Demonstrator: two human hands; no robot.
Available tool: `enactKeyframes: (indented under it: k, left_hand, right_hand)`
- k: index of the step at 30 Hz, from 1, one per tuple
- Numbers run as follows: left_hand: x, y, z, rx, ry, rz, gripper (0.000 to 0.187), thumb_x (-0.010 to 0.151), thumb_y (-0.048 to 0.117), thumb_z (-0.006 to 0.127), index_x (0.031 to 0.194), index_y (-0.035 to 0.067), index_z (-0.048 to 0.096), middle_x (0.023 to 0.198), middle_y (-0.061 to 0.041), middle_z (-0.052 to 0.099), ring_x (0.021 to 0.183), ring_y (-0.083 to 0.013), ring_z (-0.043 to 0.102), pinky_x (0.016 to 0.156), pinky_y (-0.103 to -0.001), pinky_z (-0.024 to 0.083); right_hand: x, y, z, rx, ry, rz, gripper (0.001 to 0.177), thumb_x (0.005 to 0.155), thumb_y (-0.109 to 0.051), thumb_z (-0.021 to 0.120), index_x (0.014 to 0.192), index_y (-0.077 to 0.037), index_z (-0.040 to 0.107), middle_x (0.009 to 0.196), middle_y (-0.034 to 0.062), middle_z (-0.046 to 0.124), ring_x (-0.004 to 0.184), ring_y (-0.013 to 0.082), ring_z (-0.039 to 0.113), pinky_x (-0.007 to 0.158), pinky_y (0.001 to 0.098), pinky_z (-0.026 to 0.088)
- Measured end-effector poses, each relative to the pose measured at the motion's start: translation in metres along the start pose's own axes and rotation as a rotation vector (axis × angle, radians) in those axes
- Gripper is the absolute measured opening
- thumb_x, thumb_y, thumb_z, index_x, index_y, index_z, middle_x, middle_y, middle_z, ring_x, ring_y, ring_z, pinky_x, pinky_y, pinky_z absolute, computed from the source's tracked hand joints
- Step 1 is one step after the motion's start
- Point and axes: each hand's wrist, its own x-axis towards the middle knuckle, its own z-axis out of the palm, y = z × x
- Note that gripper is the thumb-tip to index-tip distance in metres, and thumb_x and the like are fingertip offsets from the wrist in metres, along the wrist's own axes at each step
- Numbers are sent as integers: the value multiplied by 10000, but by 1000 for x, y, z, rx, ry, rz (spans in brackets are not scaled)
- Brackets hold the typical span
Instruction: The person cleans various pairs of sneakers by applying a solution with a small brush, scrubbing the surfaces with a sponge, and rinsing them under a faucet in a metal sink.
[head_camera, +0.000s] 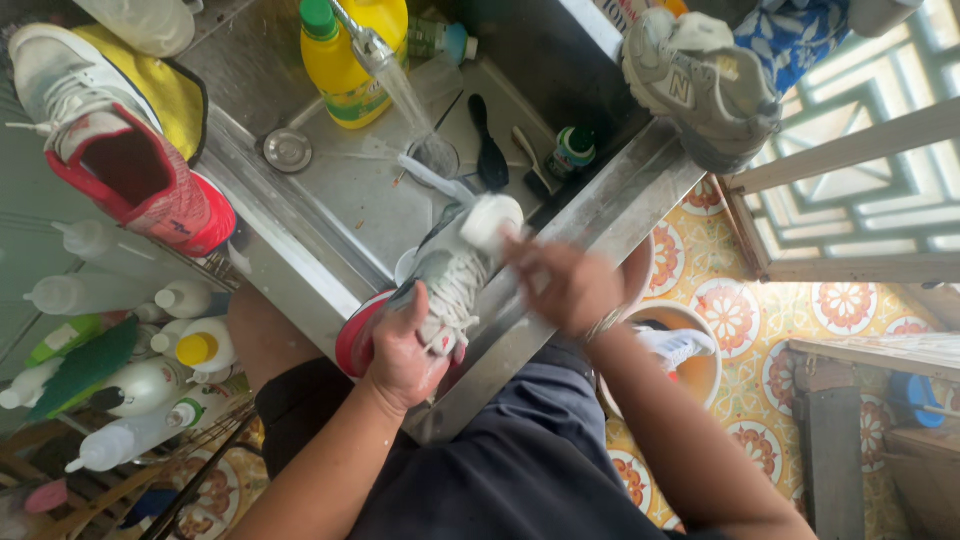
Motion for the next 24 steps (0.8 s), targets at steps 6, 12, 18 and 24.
enactKeyframes:
  k: [6,12,18,24]
  left_hand:
    - [-4,13,9,-46,31,-22,712,911,575,635,1368,33,563,1182,-84,670,944,-208,655,612,-350,518]
    - [-2,24,8,-125,108,35,731,907,582,606,1350,1,570,1173,-102,671,966,-230,673,683,-356,543]
    - [5,23,-3,-125,59,109,679,1018,544,591,1387,-21,519,1183,-116,642,970,-252,631,664,-376,513]
    - [28,56,23,-79,164,91,682,940,490,574,1398,-14,539,1364,-118,642,1151,-235,668,714,-313,522]
  right_hand:
    - [-14,23,15,-17,9,60,263,881,-103,753,1131,-182,764,909,42,791,717,187,763,621,313,600]
    - [-27,-7,22,180,1,16,279,885,-125,775,1158,-176,748,903,40,778,704,174,759,599,311,588]
    - [-13,-14,33,187,-19,132,289,854,-96,747,1127,-190,741,872,31,786,625,198,722,582,335,573]
    - [4,37,23,-83,158,161,209,966,-166,717,1135,-287,739,940,77,778,696,226,716,627,346,559]
